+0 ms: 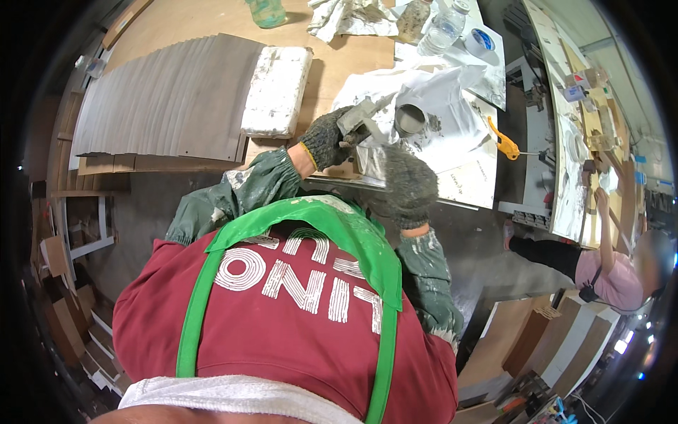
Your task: The recorder is organizing and stacking wood planks on a table in a woodworking factory.
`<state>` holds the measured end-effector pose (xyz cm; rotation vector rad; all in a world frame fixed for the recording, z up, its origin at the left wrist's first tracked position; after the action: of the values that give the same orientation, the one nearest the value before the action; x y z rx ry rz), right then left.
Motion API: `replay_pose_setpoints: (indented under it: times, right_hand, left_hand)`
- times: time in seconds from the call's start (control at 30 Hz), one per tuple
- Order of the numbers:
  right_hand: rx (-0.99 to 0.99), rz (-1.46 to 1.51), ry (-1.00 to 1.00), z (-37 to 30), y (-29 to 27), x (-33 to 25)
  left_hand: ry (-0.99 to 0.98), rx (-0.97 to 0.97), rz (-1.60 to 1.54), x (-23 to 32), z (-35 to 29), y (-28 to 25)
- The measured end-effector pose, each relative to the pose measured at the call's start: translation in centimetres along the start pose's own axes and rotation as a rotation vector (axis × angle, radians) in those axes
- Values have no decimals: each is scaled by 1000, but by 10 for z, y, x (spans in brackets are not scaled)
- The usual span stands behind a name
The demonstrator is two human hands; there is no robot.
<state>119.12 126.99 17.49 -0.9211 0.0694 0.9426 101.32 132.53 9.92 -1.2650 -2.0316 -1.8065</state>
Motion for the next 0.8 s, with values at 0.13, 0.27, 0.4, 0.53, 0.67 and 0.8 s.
replay_pose_setpoints:
  times: [0.13, 0.27, 0.4, 0.53, 0.67, 0.8]
  right_hand:
    - [58, 37, 200, 23, -6, -5]
    - [142, 826, 758, 17, 23, 24]
    - [73, 1383, 1400, -3, 34, 26]
    - [205, 1396, 1406, -15, 25, 41]
    - [193, 1542, 1324, 1, 35, 23]
    - [98, 1337, 1371, -16, 32, 37]
  left_hand:
    - [318, 102, 987, 15, 6, -7]
    - [510, 194, 994, 34, -18, 30]
    - [144, 61, 508, 22, -14, 17]
    - [529, 127, 897, 20, 0, -2]
    - [99, 166, 396, 17, -11, 28]
    - [-77, 118, 127, 17, -7, 21]
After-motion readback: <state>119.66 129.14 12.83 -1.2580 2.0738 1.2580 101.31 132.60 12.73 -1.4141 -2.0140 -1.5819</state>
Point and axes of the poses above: each hand's wrist, its own z-axis towards the middle knuckle, its own y-axis out of the palm, x = y × z, the point moved 4 cm from there along z, towards the middle knuckle, and after that the axes turned 7 degrees about z, right-handed, at the moved point
